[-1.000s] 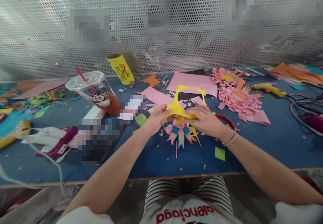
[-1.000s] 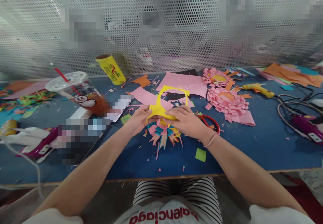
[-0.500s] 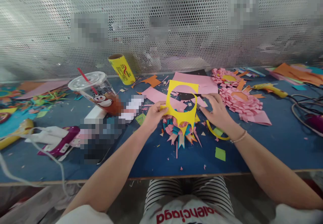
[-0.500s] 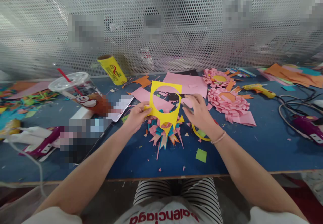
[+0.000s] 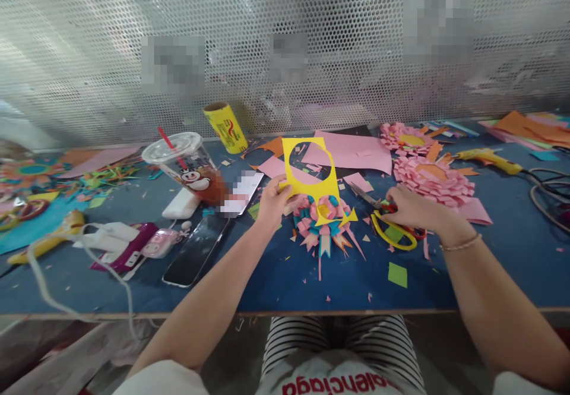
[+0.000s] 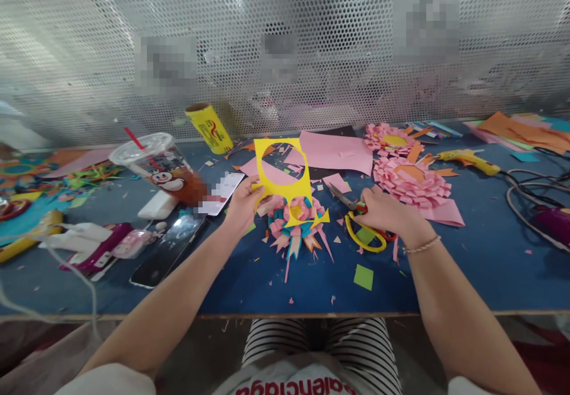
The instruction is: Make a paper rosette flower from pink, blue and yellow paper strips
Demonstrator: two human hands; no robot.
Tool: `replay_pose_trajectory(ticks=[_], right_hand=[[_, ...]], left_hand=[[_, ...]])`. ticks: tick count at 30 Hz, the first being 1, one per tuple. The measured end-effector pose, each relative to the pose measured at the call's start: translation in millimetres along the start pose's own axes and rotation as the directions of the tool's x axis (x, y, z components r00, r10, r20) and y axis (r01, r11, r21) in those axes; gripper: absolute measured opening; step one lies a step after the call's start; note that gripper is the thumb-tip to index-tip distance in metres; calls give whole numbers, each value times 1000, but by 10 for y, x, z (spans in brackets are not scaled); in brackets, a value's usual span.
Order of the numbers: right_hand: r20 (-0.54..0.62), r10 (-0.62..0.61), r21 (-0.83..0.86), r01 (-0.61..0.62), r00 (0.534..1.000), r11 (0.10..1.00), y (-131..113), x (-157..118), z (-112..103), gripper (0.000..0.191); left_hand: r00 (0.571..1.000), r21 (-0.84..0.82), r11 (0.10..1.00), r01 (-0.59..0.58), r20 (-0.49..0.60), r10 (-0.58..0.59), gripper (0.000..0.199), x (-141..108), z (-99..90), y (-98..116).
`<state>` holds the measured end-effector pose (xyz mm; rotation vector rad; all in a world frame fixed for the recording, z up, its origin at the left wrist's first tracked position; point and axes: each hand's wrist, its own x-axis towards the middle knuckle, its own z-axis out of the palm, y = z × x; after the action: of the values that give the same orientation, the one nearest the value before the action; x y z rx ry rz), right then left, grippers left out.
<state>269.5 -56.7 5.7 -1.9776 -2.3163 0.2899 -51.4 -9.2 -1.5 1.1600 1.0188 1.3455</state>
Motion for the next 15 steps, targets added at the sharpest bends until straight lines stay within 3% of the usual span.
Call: replay_pose_trajectory(ticks=[3,10,15], right_hand=[[99,37,-3,-37,994,999,33,-13,-42,30],[195,43,-80,-27,980,996,-113,-56,-85,27],[232,129,-162,-92,964,982,-181,-108,-82,35]], left_hand=[[999,-40,999,-35,-33,34,32,-9,15,19],[998,-86,995,-58,-20,57,30,-24,20,42],[997,-81,994,-80,-29,78,33,-30,14,65]])
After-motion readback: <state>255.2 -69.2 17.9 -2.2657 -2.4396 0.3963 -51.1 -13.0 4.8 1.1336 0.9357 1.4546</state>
